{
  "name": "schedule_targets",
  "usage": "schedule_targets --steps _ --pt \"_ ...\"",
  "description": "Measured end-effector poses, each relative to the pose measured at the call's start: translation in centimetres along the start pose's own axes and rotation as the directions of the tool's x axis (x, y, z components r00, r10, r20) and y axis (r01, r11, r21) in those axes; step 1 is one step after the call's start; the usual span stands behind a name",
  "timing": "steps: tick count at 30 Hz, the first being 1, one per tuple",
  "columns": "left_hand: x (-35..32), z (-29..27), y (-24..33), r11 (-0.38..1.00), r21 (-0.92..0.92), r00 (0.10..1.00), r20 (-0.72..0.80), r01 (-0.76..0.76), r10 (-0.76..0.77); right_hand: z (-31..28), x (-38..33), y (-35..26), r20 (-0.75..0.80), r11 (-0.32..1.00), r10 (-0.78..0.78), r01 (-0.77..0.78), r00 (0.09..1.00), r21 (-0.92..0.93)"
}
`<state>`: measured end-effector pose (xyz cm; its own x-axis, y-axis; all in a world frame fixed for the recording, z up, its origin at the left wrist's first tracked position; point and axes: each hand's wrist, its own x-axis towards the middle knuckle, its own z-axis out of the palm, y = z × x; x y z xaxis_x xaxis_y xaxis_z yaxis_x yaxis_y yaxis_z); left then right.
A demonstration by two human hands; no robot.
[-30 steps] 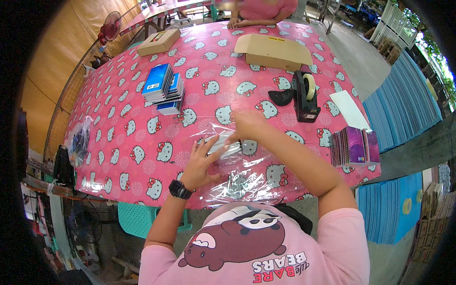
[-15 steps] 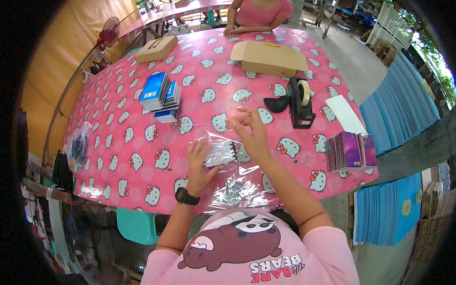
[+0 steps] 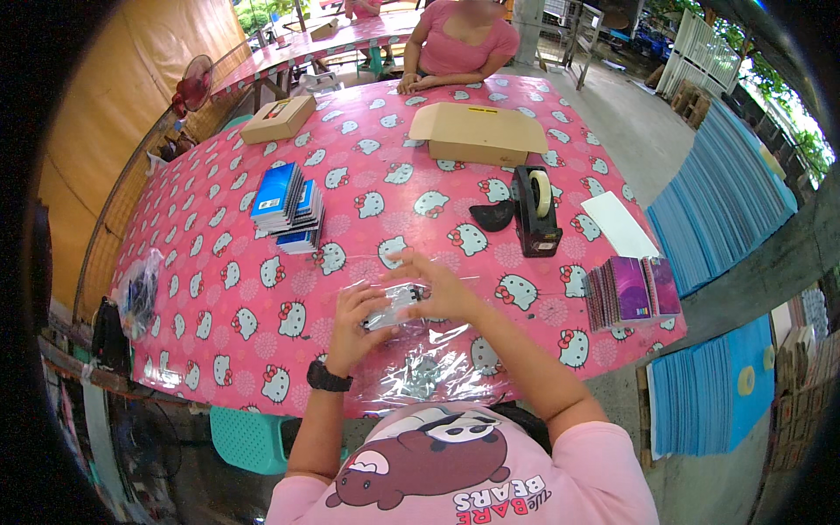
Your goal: The person packages small items into plastic bags, sealing them with tape. They take items from a stack, place them into a bag, fold the top of the bag over, and apply a piece of tape from a dispenser to secure the seal.
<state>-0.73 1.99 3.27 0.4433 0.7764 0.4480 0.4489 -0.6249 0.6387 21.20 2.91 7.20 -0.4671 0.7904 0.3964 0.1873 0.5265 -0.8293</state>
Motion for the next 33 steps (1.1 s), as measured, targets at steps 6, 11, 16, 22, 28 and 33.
schedule_targets --steps 6,11,16,22,28,33 --pt "-1.8 1.4 -0.5 0.997 -0.074 0.993 -0.117 0.018 -0.027 3.2 -3.2 2.1 -0.036 0.926 0.036 -0.047 0.999 -0.375" --pt "-1.9 1.0 -0.3 0.961 -0.243 0.984 -0.086 0.134 -0.158 5.0 -3.7 1.7 -0.15 0.913 -0.091 0.023 0.984 -0.407" --pt "-2.2 1.4 0.5 0.94 -0.205 0.944 -0.132 0.271 -0.301 6.2 -3.9 2.3 -0.278 0.969 -0.035 -0.035 0.96 -0.244" --pt "-1.5 3.3 -0.6 0.833 -0.54 0.888 -0.315 0.124 -0.336 6.9 -3.2 0.8 -0.378 0.953 -0.022 -0.095 0.925 -0.286" --pt "-0.9 2.3 -0.1 0.9 -0.4 0.885 -0.337 0.175 -0.322 5.6 -1.6 0.3 -0.264 0.949 0.106 -0.176 0.959 -0.26" --pt "-1.5 0.0 1.3 0.979 -0.206 0.968 -0.243 0.008 -0.059 4.4 -1.6 0.3 -0.225 0.969 0.112 -0.157 0.968 -0.191"
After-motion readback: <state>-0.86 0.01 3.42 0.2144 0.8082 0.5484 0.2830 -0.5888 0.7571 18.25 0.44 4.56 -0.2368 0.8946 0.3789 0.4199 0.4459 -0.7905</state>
